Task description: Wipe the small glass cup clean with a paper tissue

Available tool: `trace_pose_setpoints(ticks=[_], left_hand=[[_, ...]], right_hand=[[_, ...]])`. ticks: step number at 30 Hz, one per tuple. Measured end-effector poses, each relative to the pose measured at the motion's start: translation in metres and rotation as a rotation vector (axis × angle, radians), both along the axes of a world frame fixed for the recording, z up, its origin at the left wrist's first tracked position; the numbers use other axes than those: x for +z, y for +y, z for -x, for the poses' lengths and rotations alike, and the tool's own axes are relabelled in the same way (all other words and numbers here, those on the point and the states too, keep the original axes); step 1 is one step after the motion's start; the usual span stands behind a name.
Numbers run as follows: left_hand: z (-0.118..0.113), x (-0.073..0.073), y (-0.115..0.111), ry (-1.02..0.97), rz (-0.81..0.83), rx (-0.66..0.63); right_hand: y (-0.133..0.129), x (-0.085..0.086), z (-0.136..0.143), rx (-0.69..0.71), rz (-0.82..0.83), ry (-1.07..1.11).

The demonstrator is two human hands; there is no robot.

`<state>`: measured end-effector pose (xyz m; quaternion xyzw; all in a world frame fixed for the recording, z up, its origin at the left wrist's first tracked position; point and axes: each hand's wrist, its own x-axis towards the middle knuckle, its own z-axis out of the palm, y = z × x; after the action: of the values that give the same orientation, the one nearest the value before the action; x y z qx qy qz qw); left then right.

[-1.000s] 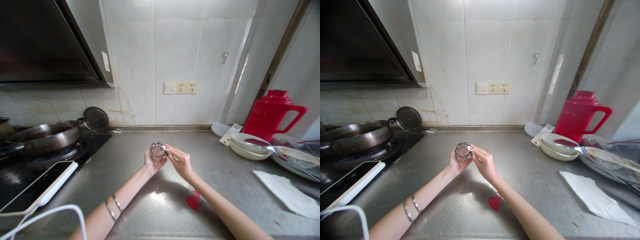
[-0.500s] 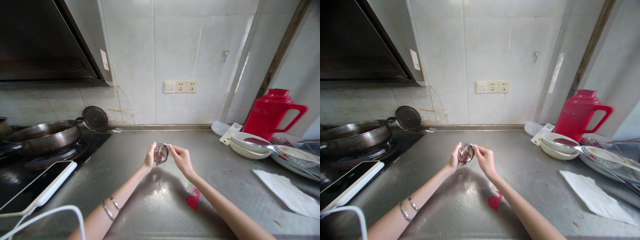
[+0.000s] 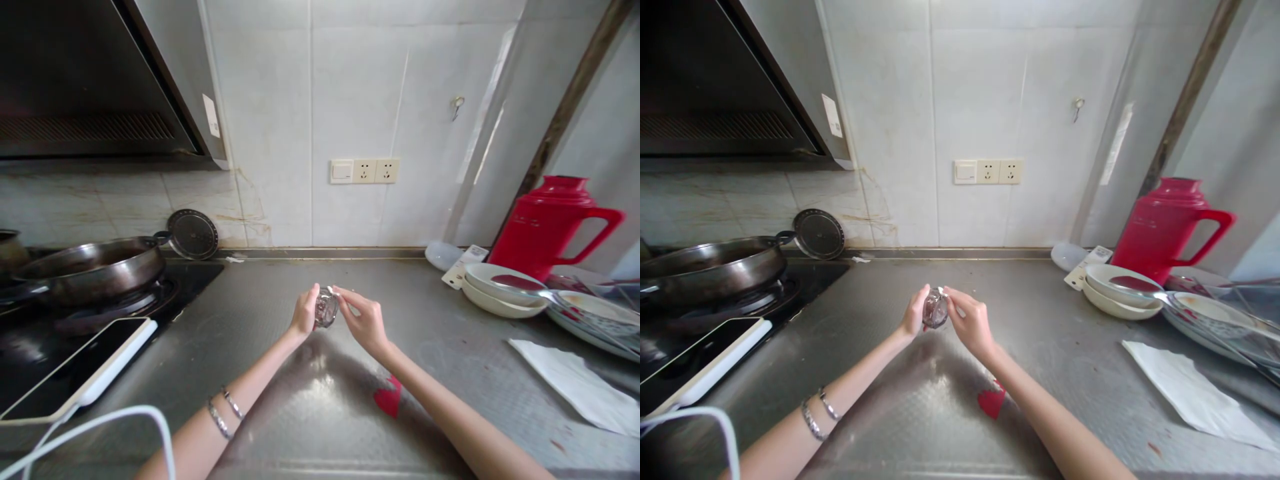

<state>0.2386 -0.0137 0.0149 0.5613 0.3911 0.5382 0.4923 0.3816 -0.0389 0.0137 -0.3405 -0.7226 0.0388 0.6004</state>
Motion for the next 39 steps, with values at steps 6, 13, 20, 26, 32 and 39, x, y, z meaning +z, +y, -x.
trace_pose_setpoints(ticks=[6,13,20,26,32,39], left_hand=[[-0.003,-0.003,0.0,0.046,0.013,0.018],[-0.006,-0.007,0.003,-0.021,0.205,-0.063],[-0.01,-0.002,-0.006,-0.296,0.472,-0.233],[-0.007,0.004,-0.007,-0.64,0.56,-0.279],[-0.005,0.009,-0.007,-0.791,0.547,-0.253],[0.002,0.008,-0.01,-0.739,0.632,-0.278]], right_hand=[[0.002,-0.002,-0.005,0.01,-0.248,-0.189],[-0.004,0.007,-0.007,0.097,-0.421,-0.474],[-0.006,0.01,-0.009,0.112,-0.495,-0.598],[-0.009,0.009,0.0,0.045,-0.485,-0.587],[-0.011,0.01,0.005,-0.004,-0.487,-0.613],[-0.007,0.013,-0.009,0.089,-0.514,-0.648]])
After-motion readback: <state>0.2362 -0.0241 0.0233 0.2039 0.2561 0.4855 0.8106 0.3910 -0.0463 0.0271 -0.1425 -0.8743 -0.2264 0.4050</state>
